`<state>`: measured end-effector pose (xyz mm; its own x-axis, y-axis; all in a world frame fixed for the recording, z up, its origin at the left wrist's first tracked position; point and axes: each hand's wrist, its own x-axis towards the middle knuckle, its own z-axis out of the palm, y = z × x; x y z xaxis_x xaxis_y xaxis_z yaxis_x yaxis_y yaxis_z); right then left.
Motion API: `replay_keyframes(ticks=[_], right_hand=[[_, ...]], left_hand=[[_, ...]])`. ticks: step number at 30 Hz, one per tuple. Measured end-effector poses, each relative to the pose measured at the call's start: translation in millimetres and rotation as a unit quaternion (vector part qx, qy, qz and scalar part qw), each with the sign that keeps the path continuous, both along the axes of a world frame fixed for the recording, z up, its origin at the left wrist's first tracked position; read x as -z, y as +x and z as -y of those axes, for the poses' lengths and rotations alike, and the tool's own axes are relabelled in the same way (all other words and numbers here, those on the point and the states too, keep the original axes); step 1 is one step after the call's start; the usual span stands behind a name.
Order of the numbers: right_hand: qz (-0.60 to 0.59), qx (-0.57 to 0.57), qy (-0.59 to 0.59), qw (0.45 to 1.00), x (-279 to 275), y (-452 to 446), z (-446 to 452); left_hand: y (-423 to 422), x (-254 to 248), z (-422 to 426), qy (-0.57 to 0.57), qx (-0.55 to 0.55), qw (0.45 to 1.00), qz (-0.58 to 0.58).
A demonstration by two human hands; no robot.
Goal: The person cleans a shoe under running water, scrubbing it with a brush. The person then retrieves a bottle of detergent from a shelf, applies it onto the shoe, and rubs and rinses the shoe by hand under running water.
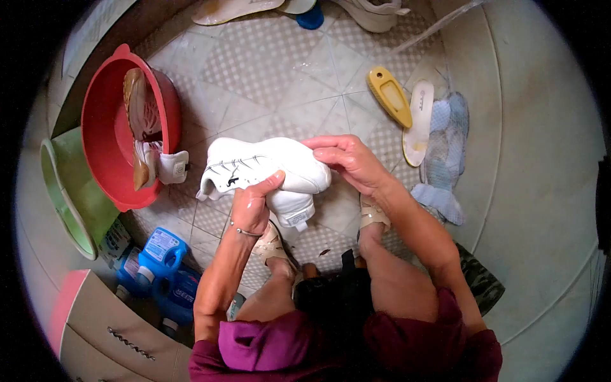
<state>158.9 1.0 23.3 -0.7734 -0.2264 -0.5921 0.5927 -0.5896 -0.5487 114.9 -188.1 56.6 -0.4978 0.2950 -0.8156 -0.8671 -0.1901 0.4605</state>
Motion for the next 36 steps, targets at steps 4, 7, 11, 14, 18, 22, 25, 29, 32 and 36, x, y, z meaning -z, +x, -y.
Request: replay_keyframes(ticks=[4, 7, 11, 14, 18, 22, 25, 29, 32, 36], right_hand=[[0.018, -0.018, -0.046, 0.999, 6, -1, -9], [0.023, -0.021, 0.034, 0.999, 3, -2, -4], [0.021, -0.045, 0.108, 0.993, 18, -5, 3], [0.026, -0.057, 0.192, 0.979, 24, -15, 10], [0.023, -0.133, 0.259, 0.956, 30, -26, 8], [-0.030, -0.144, 0.283, 0.948, 29, -21, 7], [-0.018, -0.088, 0.188, 0.978, 24, -14, -2], [-0.015, -0.054, 0.121, 0.991, 2, -11, -8], [-0.036, -0.081, 0.116, 0.989, 19, -8, -7], [0.025, 0.011, 0.044, 0.999, 26, -5, -6]], left_hand=[[0, 11, -2, -0.003, 0.001, 1.000, 0.007], [3, 17, -1, -0.005, 0.000, 1.000, 0.023], [14, 20, -5, -0.036, 0.010, 0.999, 0.027], [13, 16, -8, -0.049, 0.035, 0.998, 0.011], [19, 14, -16, -0.079, 0.057, 0.995, -0.037], [17, 18, -12, -0.107, 0.126, 0.985, -0.046], [19, 19, -13, -0.107, 0.121, 0.984, -0.074], [1, 14, -13, -0.046, 0.065, 0.996, -0.031], [-2, 21, -11, -0.038, 0.044, 0.998, 0.022], [-7, 33, -6, 0.062, -0.010, 0.996, 0.057]])
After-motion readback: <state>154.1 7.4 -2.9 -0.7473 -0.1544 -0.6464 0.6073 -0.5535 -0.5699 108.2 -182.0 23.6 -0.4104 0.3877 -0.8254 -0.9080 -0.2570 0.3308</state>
